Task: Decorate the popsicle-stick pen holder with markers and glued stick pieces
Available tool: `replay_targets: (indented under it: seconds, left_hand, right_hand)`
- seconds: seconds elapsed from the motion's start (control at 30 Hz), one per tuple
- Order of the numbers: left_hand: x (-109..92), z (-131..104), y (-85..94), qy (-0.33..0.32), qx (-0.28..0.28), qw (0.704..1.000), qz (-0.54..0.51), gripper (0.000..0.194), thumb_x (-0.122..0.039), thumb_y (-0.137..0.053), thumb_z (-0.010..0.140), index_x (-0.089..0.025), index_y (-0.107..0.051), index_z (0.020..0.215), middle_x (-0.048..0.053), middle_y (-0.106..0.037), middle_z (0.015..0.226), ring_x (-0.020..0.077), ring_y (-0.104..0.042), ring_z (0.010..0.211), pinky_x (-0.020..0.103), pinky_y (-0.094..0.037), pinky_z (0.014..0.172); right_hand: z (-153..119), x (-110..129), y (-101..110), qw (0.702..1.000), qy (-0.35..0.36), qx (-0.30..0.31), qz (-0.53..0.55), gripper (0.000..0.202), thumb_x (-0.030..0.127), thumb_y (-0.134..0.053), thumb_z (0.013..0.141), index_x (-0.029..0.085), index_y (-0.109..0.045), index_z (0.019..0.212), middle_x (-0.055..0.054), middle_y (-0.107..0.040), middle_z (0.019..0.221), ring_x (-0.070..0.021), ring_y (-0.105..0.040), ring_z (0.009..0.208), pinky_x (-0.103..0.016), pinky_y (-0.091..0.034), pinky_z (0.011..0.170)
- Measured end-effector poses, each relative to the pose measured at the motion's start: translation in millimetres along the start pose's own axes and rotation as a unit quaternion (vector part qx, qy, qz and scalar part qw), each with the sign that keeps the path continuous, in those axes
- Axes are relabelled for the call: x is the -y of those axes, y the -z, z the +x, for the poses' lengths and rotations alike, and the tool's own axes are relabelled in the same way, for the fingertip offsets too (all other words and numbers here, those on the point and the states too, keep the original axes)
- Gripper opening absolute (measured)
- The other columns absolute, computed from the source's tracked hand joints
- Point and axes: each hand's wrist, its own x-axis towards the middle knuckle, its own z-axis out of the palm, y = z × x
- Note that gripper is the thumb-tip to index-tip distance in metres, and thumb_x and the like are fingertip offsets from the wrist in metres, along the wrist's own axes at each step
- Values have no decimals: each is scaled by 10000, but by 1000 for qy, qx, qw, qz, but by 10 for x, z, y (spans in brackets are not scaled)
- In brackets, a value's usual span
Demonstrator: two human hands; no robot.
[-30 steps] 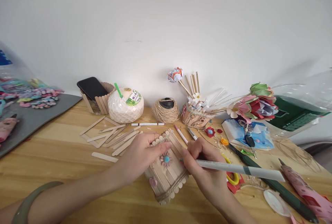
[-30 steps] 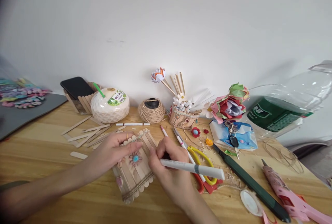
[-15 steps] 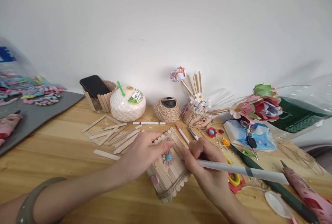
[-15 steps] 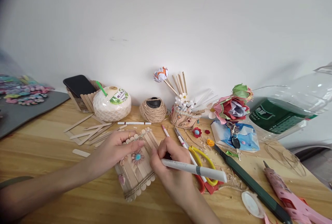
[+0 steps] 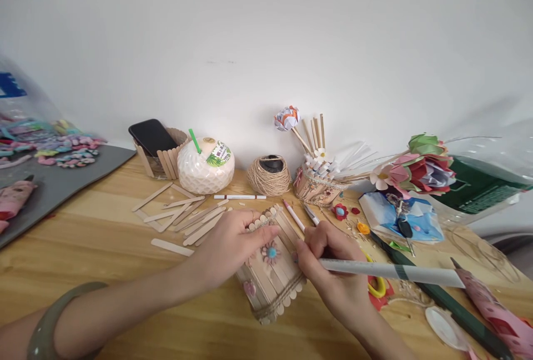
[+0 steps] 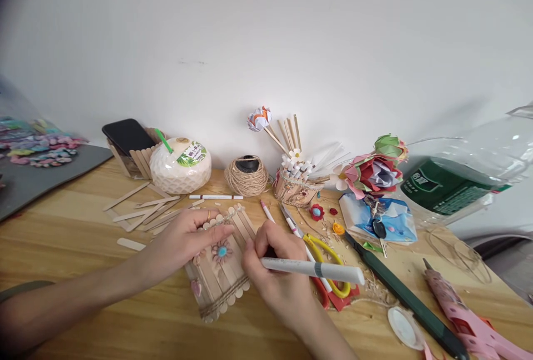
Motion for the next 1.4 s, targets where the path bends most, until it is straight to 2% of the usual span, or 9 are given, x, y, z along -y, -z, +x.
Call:
replay_targets:
  seconds: [0.2, 0.33, 0.43, 0.73, 1.1, 1.4]
  left_hand:
    - [-1, -6, 17, 17, -5, 1000, -2, 346, -451, -556, 795, -175, -515, 590, -47, -462, 539, 116, -440, 530, 224, -322, 491]
    - [-21, 16, 37, 26, 12, 999, -28, 320, -451, -559, 787, -172, -574, 633, -32, -549, 538, 137, -506, 514, 235, -342, 480]
    - [-28, 31, 53, 32, 25, 999, -33, 302, -424, -554, 789, -167, -597, 637, -11, -599, 550, 141, -529, 493, 237, -352, 462]
    - [24, 58, 122, 53, 89, 993, -52, 284, -423, -571, 799, -164, -616, 693, -13, -616, 591, 119, -527, 501, 196, -330, 436]
    - [8, 71, 142, 29, 83, 996, -16, 302, -426, -566, 791, -161, -583, 647, -39, -497, 558, 108, -457, 506, 201, -326, 454]
    - [12, 81, 130, 27, 77, 997, -16, 336, -461, -576, 782, -157, -565, 639, -32, -489, 565, 107, -451, 506, 197, -330, 441]
  right_hand:
    - [6, 9, 3, 995, -28, -26, 93, 327, 230, -560, 842, 226, -350, 592, 71, -363, 509, -97, -329, 457, -223, -270, 425]
    - [49, -7, 17, 982, -64, -74, 163, 289, 251, -632, 811, 224, -406, 633, 82, -373, 521, -86, -316, 446, -204, -264, 405]
    - [83, -15, 41, 978, -79, -68, 183, 270, 238, -661, 775, 226, -422, 652, 83, -381, 535, -89, -322, 453, -203, -273, 403]
    - [-18, 41, 5, 991, -46, 8, 123, 334, 230, -555, 857, 223, -350, 593, 76, -317, 525, -98, -292, 472, -230, -243, 425]
    - [-9, 33, -40, 999, -11, 26, 34, 348, 229, -522, 871, 226, -304, 600, 81, -317, 514, -84, -281, 446, -226, -229, 409]
    - [-9, 70, -38, 999, -13, 40, 15, 329, 230, -504, 869, 226, -308, 605, 75, -336, 516, -85, -296, 446, -221, -248, 409]
